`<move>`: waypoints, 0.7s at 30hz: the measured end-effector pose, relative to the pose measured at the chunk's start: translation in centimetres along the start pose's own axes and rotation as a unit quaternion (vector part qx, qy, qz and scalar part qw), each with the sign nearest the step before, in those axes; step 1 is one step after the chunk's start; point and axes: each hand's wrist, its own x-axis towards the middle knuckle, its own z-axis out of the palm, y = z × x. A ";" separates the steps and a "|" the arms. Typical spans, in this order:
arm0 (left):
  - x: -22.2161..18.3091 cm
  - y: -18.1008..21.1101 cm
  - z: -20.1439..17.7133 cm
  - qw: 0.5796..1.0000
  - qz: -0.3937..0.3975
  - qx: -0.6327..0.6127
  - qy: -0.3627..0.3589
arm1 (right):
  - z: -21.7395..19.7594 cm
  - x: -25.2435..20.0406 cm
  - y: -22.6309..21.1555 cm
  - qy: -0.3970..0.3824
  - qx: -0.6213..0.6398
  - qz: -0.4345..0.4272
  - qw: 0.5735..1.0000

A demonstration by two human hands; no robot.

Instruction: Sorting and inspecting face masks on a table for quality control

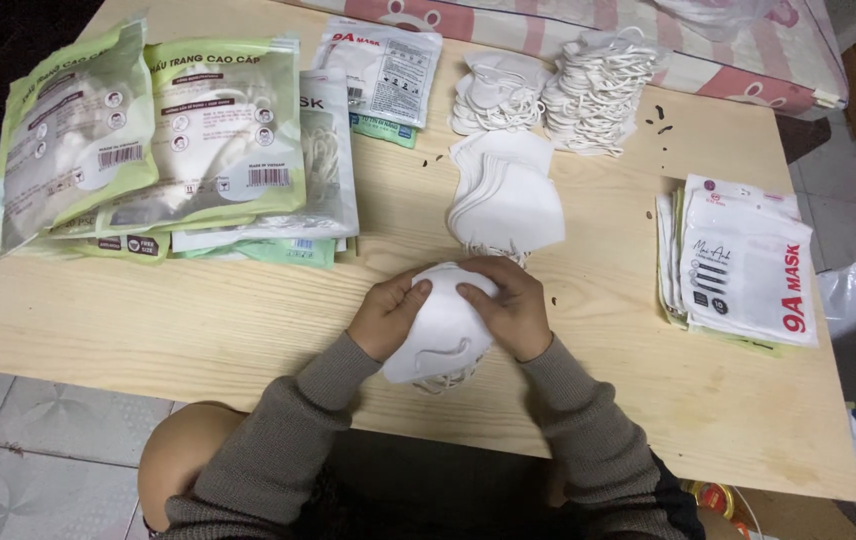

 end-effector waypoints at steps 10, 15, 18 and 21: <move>0.1 -1.2 0.0 0.999 0.023 0.016 -0.034 | 0.4 0.1 1.7 -0.007 0.062 -0.014 0.998; -0.4 1.3 0.3 0.992 0.030 0.108 -0.065 | 0.7 0.8 0.6 -0.041 0.024 -0.015 0.999; 0.1 -0.5 -0.3 0.990 0.024 0.113 -0.079 | -0.8 2.3 2.7 -0.055 0.024 0.003 0.998; 0.0 -0.5 -0.6 0.994 0.010 0.079 -0.078 | -5.1 6.0 2.9 0.018 -0.154 -0.031 0.987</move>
